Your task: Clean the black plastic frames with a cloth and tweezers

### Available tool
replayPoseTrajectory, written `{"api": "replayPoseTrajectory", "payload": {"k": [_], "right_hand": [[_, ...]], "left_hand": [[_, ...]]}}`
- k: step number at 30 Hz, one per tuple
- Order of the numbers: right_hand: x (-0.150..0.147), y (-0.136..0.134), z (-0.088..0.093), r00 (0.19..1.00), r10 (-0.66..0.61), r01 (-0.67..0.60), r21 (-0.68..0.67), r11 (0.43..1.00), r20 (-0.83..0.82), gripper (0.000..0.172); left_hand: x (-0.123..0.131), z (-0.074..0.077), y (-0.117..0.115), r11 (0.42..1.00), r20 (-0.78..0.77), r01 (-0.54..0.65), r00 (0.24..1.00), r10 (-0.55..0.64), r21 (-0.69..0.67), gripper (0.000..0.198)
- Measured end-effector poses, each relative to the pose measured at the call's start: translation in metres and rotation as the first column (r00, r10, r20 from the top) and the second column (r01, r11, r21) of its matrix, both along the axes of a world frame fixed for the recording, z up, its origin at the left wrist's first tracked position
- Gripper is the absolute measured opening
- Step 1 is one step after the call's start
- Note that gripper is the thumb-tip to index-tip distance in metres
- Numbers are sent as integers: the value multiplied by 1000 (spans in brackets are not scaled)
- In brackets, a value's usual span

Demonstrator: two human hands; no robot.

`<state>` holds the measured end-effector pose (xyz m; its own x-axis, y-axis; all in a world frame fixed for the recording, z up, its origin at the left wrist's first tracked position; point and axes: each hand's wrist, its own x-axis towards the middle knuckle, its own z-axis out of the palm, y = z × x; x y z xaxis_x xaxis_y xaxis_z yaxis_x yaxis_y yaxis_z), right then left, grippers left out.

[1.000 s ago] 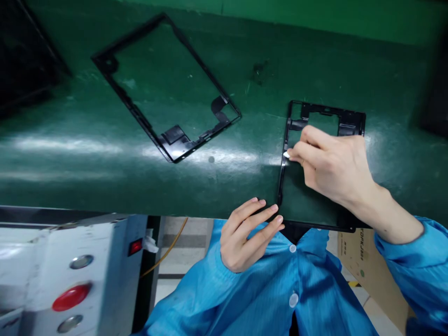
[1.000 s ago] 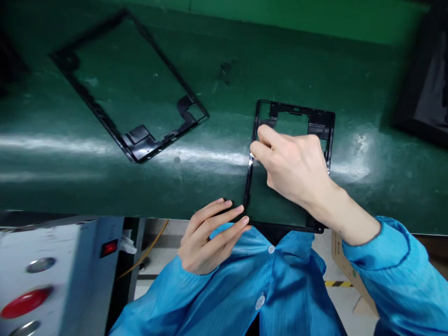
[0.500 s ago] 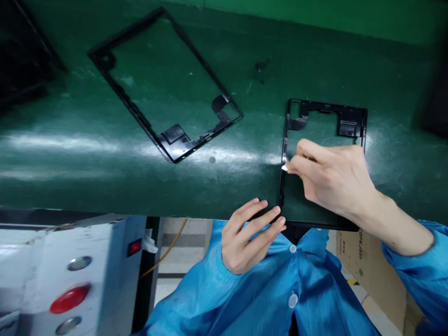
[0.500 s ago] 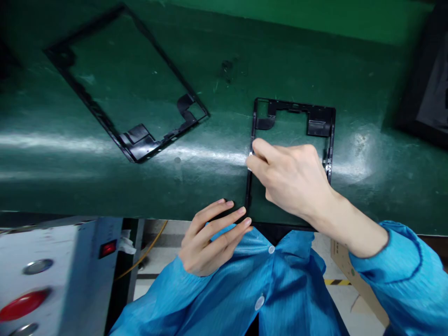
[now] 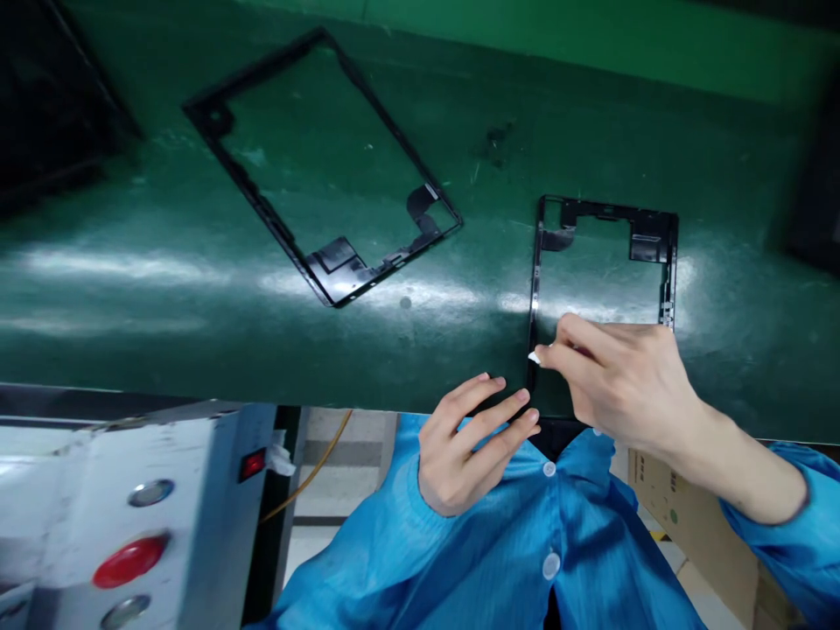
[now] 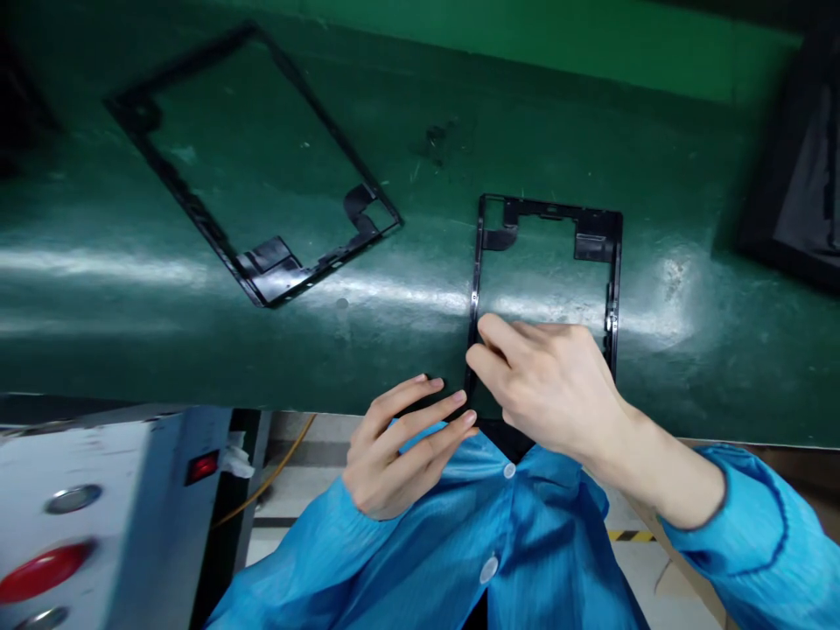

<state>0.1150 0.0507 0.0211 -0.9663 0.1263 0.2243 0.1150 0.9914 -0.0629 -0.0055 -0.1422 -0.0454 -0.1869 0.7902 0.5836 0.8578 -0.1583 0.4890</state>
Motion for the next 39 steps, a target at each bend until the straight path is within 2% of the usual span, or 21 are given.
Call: {"api": "replayPoseTrajectory", "payload": {"k": [3,5,8,11,13,16,19,24,28,34,39], "right_hand": [[5,-6,-1,1000,2,-2,-19,1000,6,22],[4,-6,0,1000,-4,5,-19,1000,30,23],[3,-5,1,997,-29,29,-8,1000,72,23],[3,-6,1,996,-39,40,-4,999,78,23],[3,-7,1,997,-38,38,-11,999,72,23],[2,-6,0,998,-33,34,-13,999,58,24],[-3,-2,-1,999,-33,33,14,999,32,26],[-21,13,-2,990,-117,111,84,990,72,26],[-26,16,-2,984,-145,138,74,988,100,26],[-6,-1,-2,999,-17,18,40,999,-34,27],[14,-21,0,997,70,-68,-88,994,20,25]], "left_hand": [[-12,21,0,990,7,83,997,-83,-114,24],[-28,36,10,973,36,135,991,-131,-185,23],[-56,45,47,978,-47,33,998,-43,-204,31],[-79,29,103,982,10,-14,1000,16,-186,45],[-88,10,136,986,22,36,999,-33,-161,58],[-92,-14,163,982,23,67,998,-64,-179,60],[-91,-23,166,977,5,56,998,-57,-205,61],[-91,-19,159,972,8,65,998,-64,-224,62],[-92,-18,159,974,32,57,998,-52,-217,60],[-91,-9,157,962,20,60,998,-57,-267,63],[-92,0,154,937,-62,48,995,-74,-346,66]]}}
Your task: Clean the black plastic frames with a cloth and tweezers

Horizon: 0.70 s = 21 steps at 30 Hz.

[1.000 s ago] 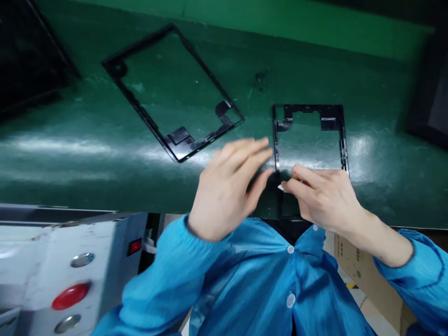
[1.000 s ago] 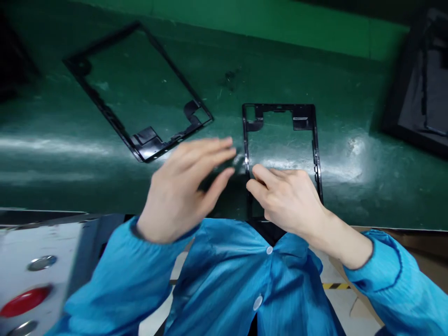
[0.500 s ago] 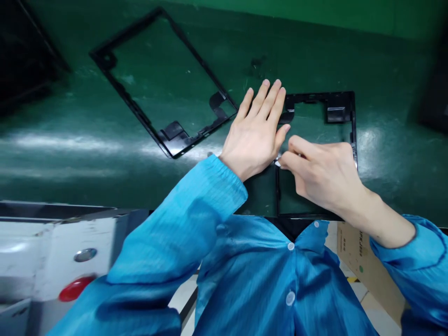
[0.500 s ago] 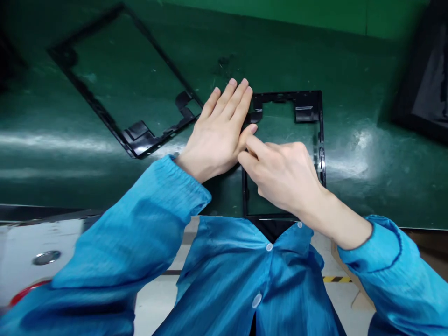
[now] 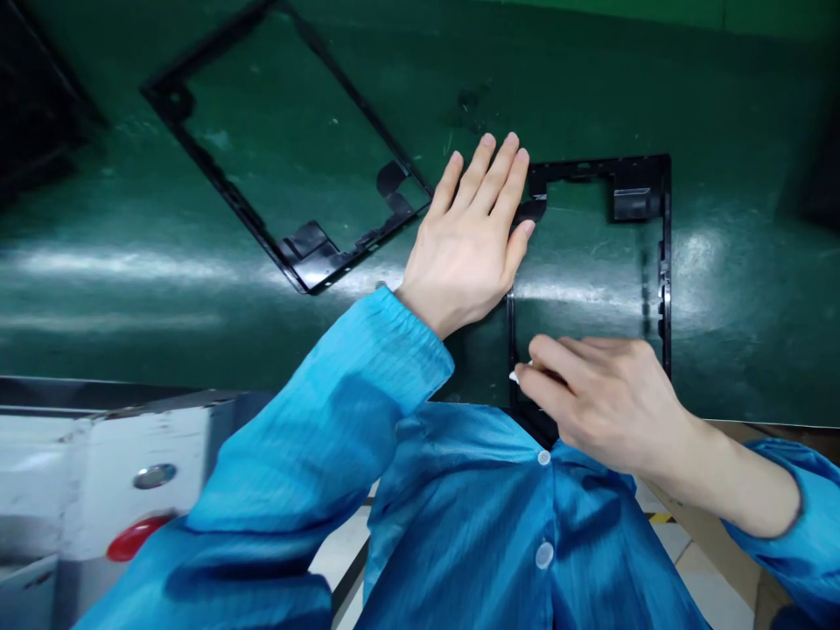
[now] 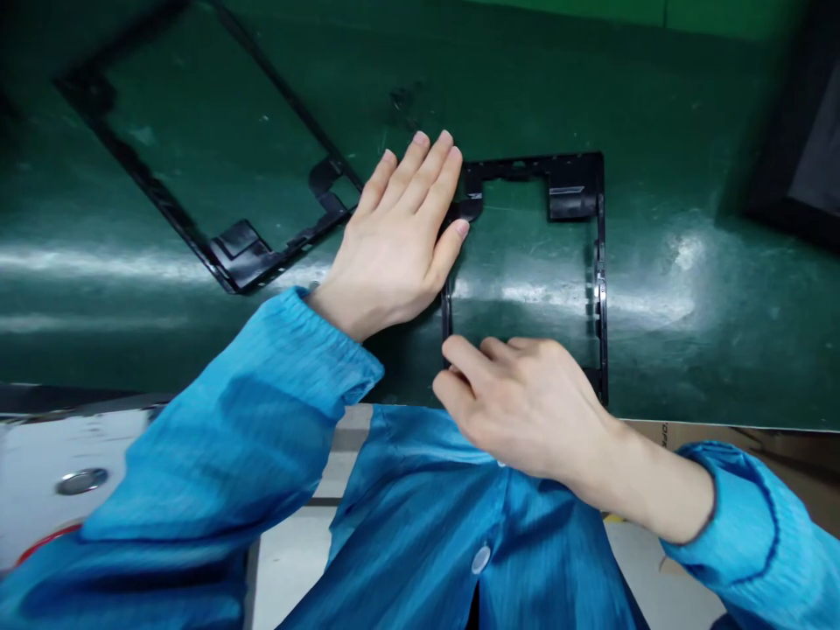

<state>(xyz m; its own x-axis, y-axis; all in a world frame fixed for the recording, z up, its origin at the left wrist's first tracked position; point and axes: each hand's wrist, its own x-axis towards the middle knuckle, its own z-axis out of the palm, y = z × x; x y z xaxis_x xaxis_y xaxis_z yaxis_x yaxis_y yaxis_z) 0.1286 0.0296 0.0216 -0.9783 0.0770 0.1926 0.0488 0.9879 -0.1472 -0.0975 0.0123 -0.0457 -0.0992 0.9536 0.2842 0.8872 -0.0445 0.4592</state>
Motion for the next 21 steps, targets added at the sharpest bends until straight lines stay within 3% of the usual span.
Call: {"api": "replayPoseTrajectory", "payload": {"k": [6,9,15,21], "right_hand": [[5,-8,-1,999,42,-41,-53,998,7,27],[-3,1,-2,999,0,0,2,1000,-41,26],[-19,18,-3,995,-79,87,139,987,-60,30],[-8,1,5,1000,-25,25,72,997,8,28]], "left_hand": [[0,-2,0,1000,44,-3,999,3,14,65],[0,-4,0,999,103,-20,995,16,46,65],[1,-3,1,1000,43,-14,999,13,8,66],[3,-3,0,999,88,-32,996,30,16,65]]}}
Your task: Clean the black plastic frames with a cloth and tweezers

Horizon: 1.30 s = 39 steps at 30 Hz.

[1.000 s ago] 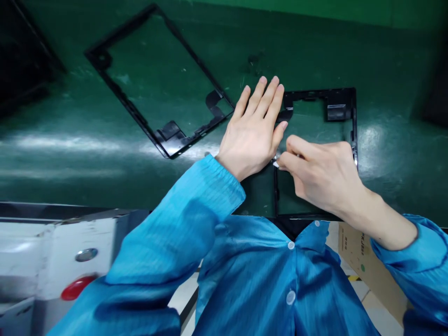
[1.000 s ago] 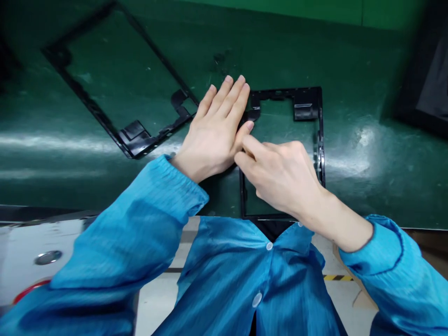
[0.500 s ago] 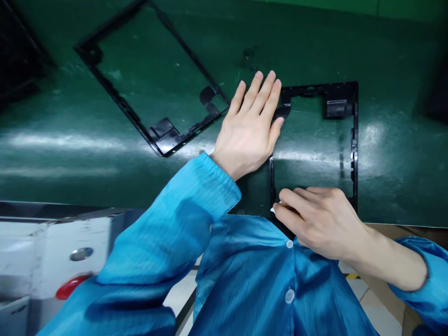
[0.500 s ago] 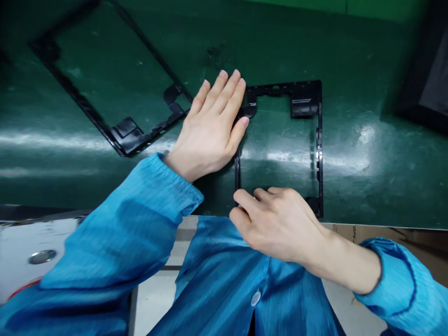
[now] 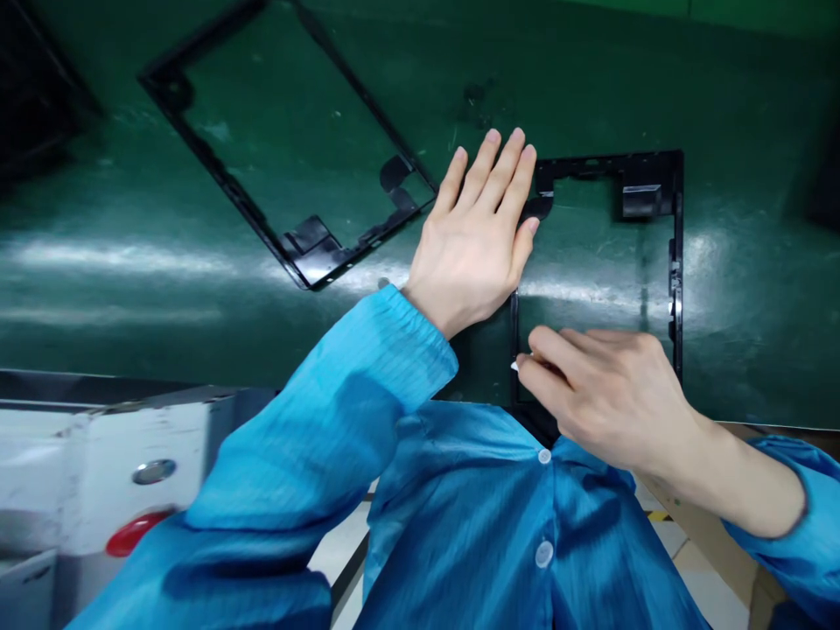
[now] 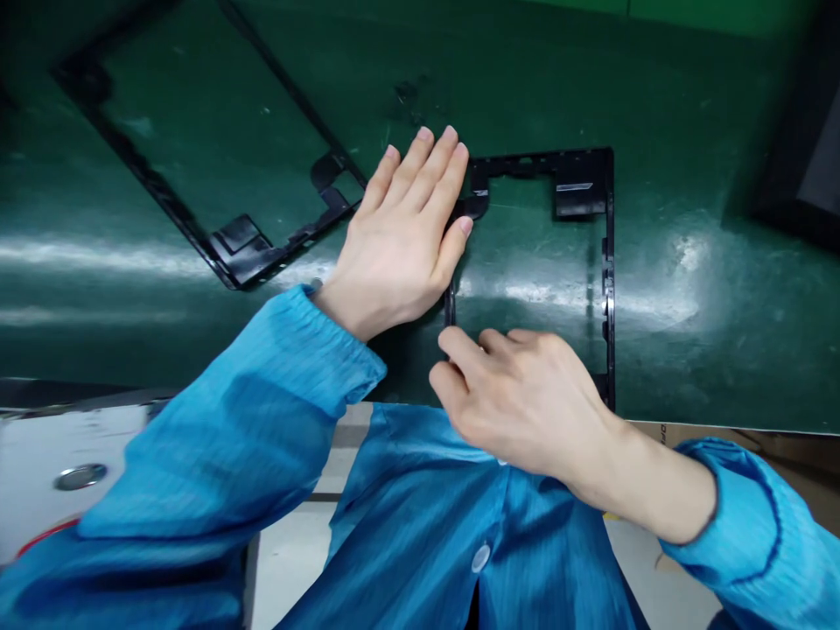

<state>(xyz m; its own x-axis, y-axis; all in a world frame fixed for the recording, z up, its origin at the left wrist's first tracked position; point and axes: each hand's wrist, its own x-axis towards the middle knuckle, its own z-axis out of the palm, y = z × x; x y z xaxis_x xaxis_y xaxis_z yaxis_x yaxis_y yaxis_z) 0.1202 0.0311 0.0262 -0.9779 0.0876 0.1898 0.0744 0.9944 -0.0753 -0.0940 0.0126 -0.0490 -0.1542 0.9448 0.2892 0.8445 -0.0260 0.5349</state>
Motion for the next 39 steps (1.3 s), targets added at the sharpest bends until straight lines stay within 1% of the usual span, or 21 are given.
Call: {"api": "replayPoseTrajectory", "payload": {"k": [4,8,10,15,18,22,24,26,27,28,29,30,31,32,33,34,35,36,37,38,39], "right_hand": [[11,-14,1,999,37,-34,-77,996,39,28],[15,-18,1,996,68,-61,-114,992,56,29],[11,-14,2,997,57,-53,-90,995,50,29],[-1,1,4,999,-29,32,75,997,-37,29],[-3,4,1,998,-29,34,86,996,-55,30],[1,5,-4,995,-40,43,34,998,-92,31],[6,7,-1,992,-72,72,-8,997,-103,28],[17,9,8,983,-157,149,-85,985,-100,20],[25,9,15,969,-226,211,-137,968,-99,13],[37,7,22,947,-310,287,-204,936,-88,5],[50,4,29,914,-399,365,-283,887,-71,3],[64,-1,35,875,-481,433,-358,827,-56,7],[79,-9,39,852,-523,456,-446,770,-31,8],[94,-18,39,829,-559,476,-538,696,10,7],[107,-30,35,819,-571,473,-625,621,52,8],[117,-42,27,822,-561,457,-698,551,96,10],[124,-55,15,810,-568,460,-757,464,145,16],[128,-67,1,785,-583,482,-797,364,208,24],[128,-79,-16,749,-613,497,-824,272,250,30],[125,-90,-33,723,-625,506,-841,191,293,31],[120,-99,-49,687,-658,504,-855,127,308,33]], "left_hand": [[0,-2,1,999,52,1,999,-3,40,65],[-1,-3,2,999,68,6,998,-9,48,65],[-1,-4,2,999,40,13,999,-15,43,66],[-3,-6,2,1000,-3,0,1000,0,30,65],[-2,-1,1,1000,-24,19,1000,-19,-17,66],[5,14,-1,994,19,-14,1000,17,-106,65],[9,21,-2,988,41,-26,999,32,-151,67],[10,24,-2,988,71,-22,997,33,-156,67],[10,25,-2,990,93,-22,995,36,-142,66],[10,24,-2,992,112,-25,993,39,-124,65],[9,23,-2,994,122,-31,992,44,-103,63],[8,22,-2,996,119,-41,992,51,-81,61],[8,20,-1,997,102,-53,993,59,-58,59],[7,19,-1,997,73,-67,995,69,-34,57],[6,17,-1,997,35,-81,996,82,-8,56],[6,16,0,995,-4,-96,995,96,19,55],[7,16,0,992,-35,-112,993,114,49,55],[8,16,0,988,-56,-130,989,134,78,55],[10,17,0,984,-64,-144,986,151,105,57],[12,18,-1,979,-53,-158,985,166,129,59],[14,21,-2,976,-29,-158,986,164,149,61]]}}
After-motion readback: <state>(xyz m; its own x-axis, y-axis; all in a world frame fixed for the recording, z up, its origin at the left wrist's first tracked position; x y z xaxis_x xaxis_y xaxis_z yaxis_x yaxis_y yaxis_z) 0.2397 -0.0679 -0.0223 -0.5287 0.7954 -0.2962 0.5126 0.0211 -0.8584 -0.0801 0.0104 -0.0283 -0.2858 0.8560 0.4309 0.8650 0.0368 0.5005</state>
